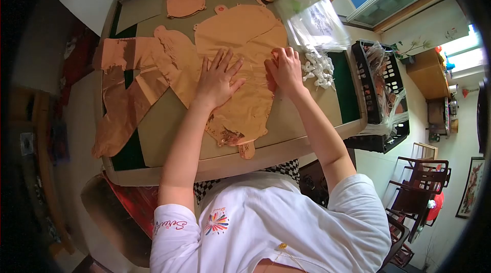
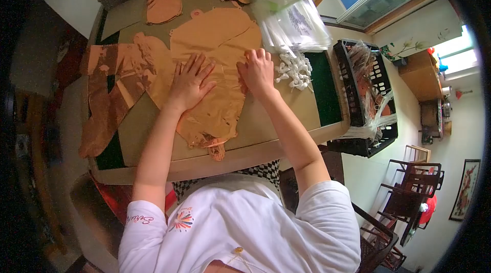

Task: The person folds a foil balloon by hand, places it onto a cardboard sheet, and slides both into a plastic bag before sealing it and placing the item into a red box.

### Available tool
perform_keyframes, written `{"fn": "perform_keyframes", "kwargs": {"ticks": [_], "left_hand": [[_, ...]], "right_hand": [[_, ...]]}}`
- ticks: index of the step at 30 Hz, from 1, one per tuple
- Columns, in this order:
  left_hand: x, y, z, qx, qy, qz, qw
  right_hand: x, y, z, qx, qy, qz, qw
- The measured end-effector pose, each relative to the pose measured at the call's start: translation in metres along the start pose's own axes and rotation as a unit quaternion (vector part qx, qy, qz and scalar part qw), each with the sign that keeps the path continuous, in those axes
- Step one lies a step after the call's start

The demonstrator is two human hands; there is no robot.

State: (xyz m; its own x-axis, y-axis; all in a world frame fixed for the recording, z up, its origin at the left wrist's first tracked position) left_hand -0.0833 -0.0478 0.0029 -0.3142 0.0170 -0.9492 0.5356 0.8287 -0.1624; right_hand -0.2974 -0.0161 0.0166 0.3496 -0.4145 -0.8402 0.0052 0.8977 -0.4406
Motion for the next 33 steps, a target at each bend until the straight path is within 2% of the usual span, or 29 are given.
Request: {"fn": "perform_keyframes", "kwargs": {"ticks": [2,5,8,10,12,13,14,15,19,22,23,26,29,32,33], "left_hand": [[0.003,-0.001,0.002,0.012,0.007,-0.021,1.000],[-0.001,0.000,0.000,0.000,-0.009,0.010,1.000],[-0.001,-0.001,0.002,-0.015,-0.008,0.028,0.999],[-0.003,-0.001,0.000,-0.023,-0.008,0.026,0.999],[-0.006,0.000,-0.001,-0.026,-0.002,0.030,0.999],[-0.008,0.000,-0.001,-0.025,0.004,0.032,0.999],[-0.008,0.001,-0.002,-0.025,0.010,0.035,0.999],[-0.007,0.001,-0.001,-0.027,0.007,0.032,0.999],[-0.003,0.001,0.000,-0.028,0.006,0.023,0.999],[0.002,0.001,0.002,-0.016,0.008,-0.007,1.000],[0.004,0.001,0.002,-0.011,0.008,-0.022,1.000],[-0.007,0.000,-0.001,-0.028,-0.021,0.023,0.999],[0.006,-0.005,0.010,-0.055,0.095,-0.033,0.993],[-0.013,-0.008,0.013,-0.084,0.254,-0.139,0.953],[-0.021,-0.010,0.008,-0.063,0.226,-0.143,0.962]], "right_hand": [[0.001,-0.004,-0.003,0.025,-0.002,0.041,0.999],[0.003,-0.012,-0.002,0.075,-0.048,0.079,0.993],[-0.004,-0.013,0.009,0.126,-0.202,0.059,0.969],[-0.008,-0.012,0.015,0.232,-0.460,0.041,0.856],[-0.009,-0.007,0.022,0.320,-0.675,0.020,0.664],[-0.012,-0.006,0.020,0.209,-0.527,-0.010,0.824],[-0.009,0.000,0.017,0.085,-0.347,-0.039,0.933],[-0.006,0.007,0.018,-0.045,-0.147,-0.067,0.986],[0.009,0.024,0.026,-0.133,-0.017,0.013,0.991],[0.009,0.029,0.034,-0.172,-0.037,0.106,0.979],[0.010,0.029,0.039,-0.179,-0.032,0.110,0.977],[0.007,0.028,0.052,-0.197,-0.041,0.105,0.974],[0.005,0.031,0.053,-0.198,-0.050,0.105,0.973],[0.004,0.031,0.054,-0.198,-0.044,0.100,0.974],[0.005,0.030,0.055,-0.200,-0.041,0.096,0.974]]}}
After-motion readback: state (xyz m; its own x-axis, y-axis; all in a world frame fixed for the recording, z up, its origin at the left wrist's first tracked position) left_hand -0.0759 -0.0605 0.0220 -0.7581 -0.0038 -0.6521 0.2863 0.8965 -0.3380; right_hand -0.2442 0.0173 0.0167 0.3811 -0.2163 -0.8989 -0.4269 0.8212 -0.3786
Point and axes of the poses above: each hand's wrist, its own y-axis away from the middle knuckle, its own x-axis out of the palm, z = x × y, the point moved 3 cm from there along -y, towards the middle knuckle, and after that the axes turned 9 degrees about -x, right-handed, at the moved point
